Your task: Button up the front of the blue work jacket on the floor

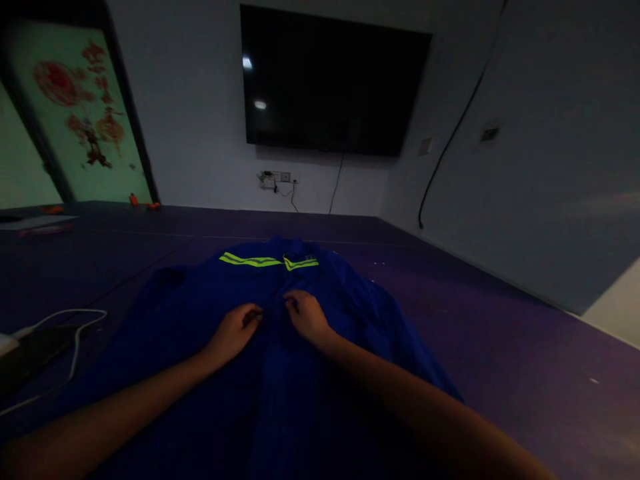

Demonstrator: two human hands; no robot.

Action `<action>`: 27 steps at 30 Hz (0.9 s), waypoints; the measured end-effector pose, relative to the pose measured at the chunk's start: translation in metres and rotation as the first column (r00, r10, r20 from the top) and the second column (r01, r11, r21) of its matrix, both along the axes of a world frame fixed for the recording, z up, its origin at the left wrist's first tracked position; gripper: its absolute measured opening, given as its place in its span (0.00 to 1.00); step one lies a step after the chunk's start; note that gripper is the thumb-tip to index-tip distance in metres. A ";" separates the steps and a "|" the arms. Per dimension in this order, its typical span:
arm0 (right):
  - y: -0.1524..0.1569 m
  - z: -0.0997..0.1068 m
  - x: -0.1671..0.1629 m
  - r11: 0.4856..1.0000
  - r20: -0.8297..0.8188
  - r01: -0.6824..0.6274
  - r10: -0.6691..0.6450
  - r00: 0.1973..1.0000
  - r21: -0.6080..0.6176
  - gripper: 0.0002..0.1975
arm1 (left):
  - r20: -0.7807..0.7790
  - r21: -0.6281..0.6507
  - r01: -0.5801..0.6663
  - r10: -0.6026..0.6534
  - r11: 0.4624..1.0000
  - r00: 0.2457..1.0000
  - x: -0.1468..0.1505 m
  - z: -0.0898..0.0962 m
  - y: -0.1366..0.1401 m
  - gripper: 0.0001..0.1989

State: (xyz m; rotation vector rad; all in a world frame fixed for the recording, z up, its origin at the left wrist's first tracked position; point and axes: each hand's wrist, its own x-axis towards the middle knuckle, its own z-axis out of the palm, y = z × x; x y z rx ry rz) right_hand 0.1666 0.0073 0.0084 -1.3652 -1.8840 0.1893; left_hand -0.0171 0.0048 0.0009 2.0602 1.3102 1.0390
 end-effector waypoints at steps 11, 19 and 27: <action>0.121 0.007 -0.023 0.897 0.028 0.421 -0.421 0.907 -0.133 0.12 | -0.263 0.037 -0.269 0.269 0.962 0.926 0.070 0.019 0.114 0.12; 0.142 -0.017 -0.001 0.925 -0.103 0.355 -0.370 0.923 -0.138 0.08 | -0.206 0.053 -0.297 0.301 0.953 0.931 0.078 0.000 0.138 0.13; 0.151 -0.022 0.007 0.940 -0.285 0.258 -0.316 0.905 -0.225 0.09 | -0.227 0.091 -0.194 0.210 0.977 0.951 0.075 -0.005 0.145 0.13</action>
